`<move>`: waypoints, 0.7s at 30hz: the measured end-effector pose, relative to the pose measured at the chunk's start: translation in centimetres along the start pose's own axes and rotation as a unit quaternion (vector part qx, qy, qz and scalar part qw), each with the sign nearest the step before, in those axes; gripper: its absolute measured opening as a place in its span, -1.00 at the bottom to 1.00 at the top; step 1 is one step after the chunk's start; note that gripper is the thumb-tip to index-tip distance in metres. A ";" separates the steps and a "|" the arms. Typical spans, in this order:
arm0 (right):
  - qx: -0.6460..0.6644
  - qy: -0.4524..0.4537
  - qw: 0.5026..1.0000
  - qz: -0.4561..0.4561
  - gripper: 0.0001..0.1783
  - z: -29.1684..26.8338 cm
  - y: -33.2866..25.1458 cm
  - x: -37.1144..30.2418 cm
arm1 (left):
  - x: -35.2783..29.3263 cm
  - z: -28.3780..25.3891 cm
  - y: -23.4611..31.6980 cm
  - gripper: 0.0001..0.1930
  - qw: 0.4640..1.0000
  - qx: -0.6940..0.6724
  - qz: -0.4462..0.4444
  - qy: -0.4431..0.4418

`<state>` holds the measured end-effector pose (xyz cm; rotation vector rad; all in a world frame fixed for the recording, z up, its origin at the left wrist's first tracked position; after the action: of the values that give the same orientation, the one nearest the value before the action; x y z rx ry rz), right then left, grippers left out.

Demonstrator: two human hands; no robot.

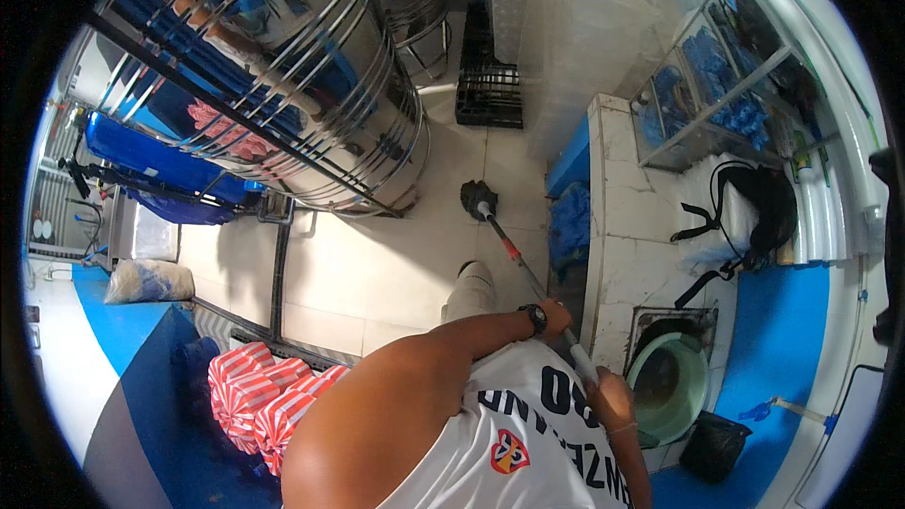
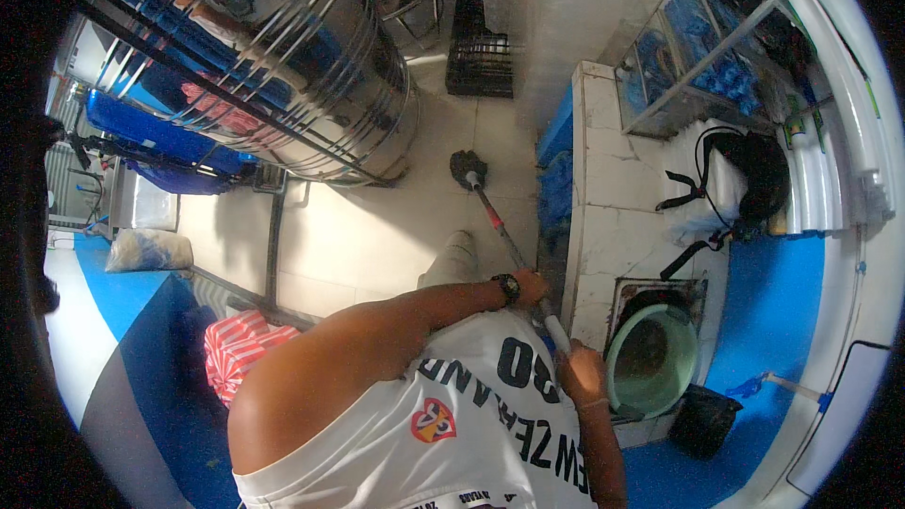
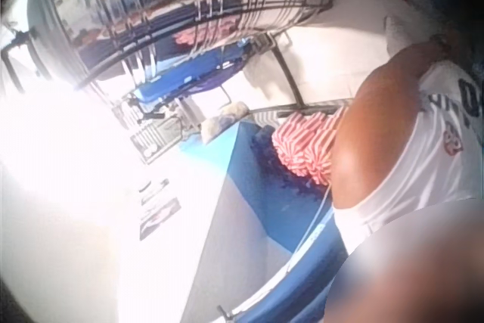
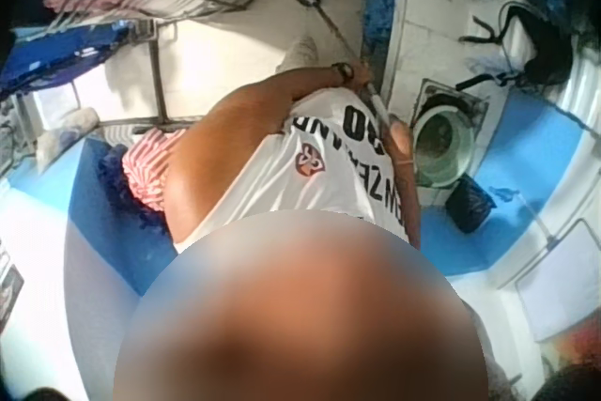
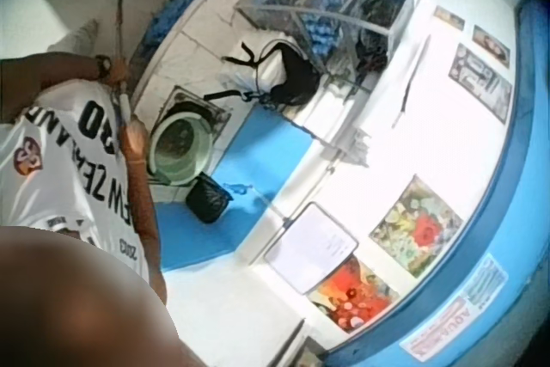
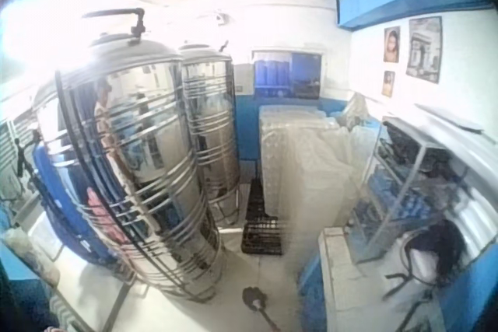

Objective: The person mops a tiled floor in a commercial backroom using a mop and bucket. They repeatedly wring the mop in a green basin and continue mopping around stacked water jugs, a metal tank, and a stainless steel counter.

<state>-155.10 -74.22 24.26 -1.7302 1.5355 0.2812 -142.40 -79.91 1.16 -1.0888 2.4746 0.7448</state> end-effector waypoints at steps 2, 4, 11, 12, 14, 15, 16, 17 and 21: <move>-0.036 0.008 0.999 0.006 -0.58 -0.1 0.2 1.8 | 0.9 -0.3 -1.2 -0.53 0.999 0.015 -0.008 0.030; 0.010 0.008 1.000 -0.028 -0.60 -1.0 -0.3 3.6 | 1.4 -0.4 -2.4 -0.49 0.999 0.010 -0.008 0.034; -0.001 0.028 0.997 -0.072 -0.61 -1.8 -5.0 12.2 | 2.4 -3.1 -13.2 -0.52 0.997 -0.024 -0.066 0.029; -0.010 0.023 0.997 -0.076 -0.61 -1.7 -5.8 14.0 | 2.0 -3.6 -15.4 -0.54 0.994 -0.023 -0.090 0.050; -0.032 0.016 0.995 -0.088 -0.60 -1.9 -7.9 18.2 | 1.4 -4.6 -20.5 -0.75 0.981 -0.057 -0.162 0.086; -0.033 0.026 0.993 -0.107 -0.60 -2.0 -9.4 20.4 | 1.0 -5.1 -22.9 -0.75 0.979 -0.040 -0.174 0.102; -0.033 0.034 0.991 -0.126 -0.59 -2.0 -11.1 22.5 | 0.6 -5.5 -25.3 -0.76 0.975 -0.021 -0.190 0.114; -0.037 0.044 0.987 -0.148 -0.58 -1.9 -12.8 24.3 | 0.5 -5.1 -27.9 -0.72 0.978 -0.026 -0.198 0.059; -0.003 0.027 0.990 -0.136 -0.59 0.0 -19.3 30.7 | -2.2 -4.7 -37.5 -0.61 0.964 0.004 -0.257 0.068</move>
<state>-130.00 -97.77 12.75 -1.9396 1.3160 0.1002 -113.11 -102.75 -6.19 -1.7320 2.1371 0.5110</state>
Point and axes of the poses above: each hand's wrist, its own x-axis towards the middle knuckle, its own z-axis out of the palm, y = z × x, the point moved 6 cm from there along x, towards the middle knuckle, and after that the axes turned 12 degrees about x, right-handed, at the moved point
